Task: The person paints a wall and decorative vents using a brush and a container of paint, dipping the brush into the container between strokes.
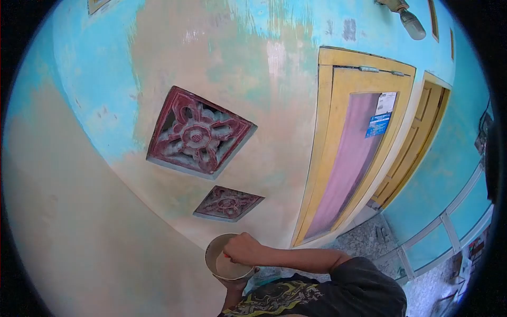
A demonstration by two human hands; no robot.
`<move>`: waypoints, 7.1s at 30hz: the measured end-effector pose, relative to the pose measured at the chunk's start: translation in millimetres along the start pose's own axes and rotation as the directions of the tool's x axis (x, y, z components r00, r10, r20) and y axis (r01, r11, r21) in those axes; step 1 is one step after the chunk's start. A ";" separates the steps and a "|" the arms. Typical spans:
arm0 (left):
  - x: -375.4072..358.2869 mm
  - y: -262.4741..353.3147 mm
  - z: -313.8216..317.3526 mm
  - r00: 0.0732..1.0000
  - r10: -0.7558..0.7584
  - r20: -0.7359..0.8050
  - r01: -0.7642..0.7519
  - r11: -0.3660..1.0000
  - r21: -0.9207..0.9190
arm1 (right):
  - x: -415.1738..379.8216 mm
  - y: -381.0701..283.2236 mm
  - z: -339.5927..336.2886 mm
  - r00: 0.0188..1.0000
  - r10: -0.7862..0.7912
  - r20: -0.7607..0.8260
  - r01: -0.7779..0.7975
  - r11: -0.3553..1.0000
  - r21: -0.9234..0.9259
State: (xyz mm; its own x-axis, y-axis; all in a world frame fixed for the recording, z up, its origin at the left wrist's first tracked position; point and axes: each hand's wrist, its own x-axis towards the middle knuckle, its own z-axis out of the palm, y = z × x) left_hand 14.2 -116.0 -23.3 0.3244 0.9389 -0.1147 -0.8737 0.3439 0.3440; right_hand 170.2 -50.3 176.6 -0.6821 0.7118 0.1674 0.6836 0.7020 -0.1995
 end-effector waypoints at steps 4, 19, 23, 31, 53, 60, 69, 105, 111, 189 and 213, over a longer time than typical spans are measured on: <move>1.1 -10.5 5.7 1.000 -0.008 0.014 0.008 1.000 0.005 | -8.0 3.6 -8.9 0.999 0.043 -0.002 -0.043 0.999 0.011; 12.1 -19.0 38.5 0.988 0.049 0.148 -0.053 0.998 0.025 | -67.7 34.8 -86.5 0.910 0.200 -0.363 -0.026 0.902 0.431; 19.8 -20.2 3.7 0.990 0.039 0.137 -0.026 0.995 -0.098 | -70.5 36.0 -79.1 0.912 0.311 -0.269 -0.165 0.876 0.453; -7.0 -28.6 -2.2 0.991 0.128 -0.040 -0.132 0.985 -0.110 | -73.4 31.9 -69.0 0.859 0.472 -0.196 -0.271 0.746 0.608; -25.5 24.2 0.4 0.987 0.157 0.045 -0.154 0.986 -0.061 | -40.8 29.8 -25.0 0.868 0.485 0.109 -0.206 0.152 0.967; -31.9 33.9 -36.7 0.967 0.252 0.030 -0.252 0.968 -0.016 | -28.1 20.3 -6.4 0.890 0.453 0.051 -0.146 0.177 0.973; -66.0 38.9 -27.9 0.947 0.323 -0.008 -0.323 0.947 -0.005 | -20.1 -6.8 13.2 0.890 0.447 0.090 -0.189 0.183 0.965; -42.9 29.1 -22.7 0.957 0.282 0.070 -0.269 0.951 -0.153 | -39.5 11.0 12.7 0.894 0.438 0.098 -0.198 0.189 0.962; -51.1 25.9 -22.6 0.947 0.316 0.048 -0.304 0.937 -0.172 | -36.1 3.1 4.7 0.892 0.434 0.127 -0.224 0.180 0.958; -10.2 49.7 12.1 0.872 0.490 0.020 -0.462 0.834 -0.303 | 300.3 -122.0 -418.1 0.729 -0.679 -0.088 0.094 0.227 -0.969; -11.4 60.2 6.3 0.928 0.373 0.018 -0.366 0.918 -0.153 | 295.3 -83.0 -352.2 0.389 -0.627 -0.675 0.459 0.767 -0.447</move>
State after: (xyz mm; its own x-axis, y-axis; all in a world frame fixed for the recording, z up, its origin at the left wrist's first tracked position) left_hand -39.8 -106.1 4.6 -0.0186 0.9991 0.0385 -0.9762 -0.0264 0.2154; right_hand 3.5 109.2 582.6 -0.5189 -0.1482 0.8419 0.3272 0.8754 0.3558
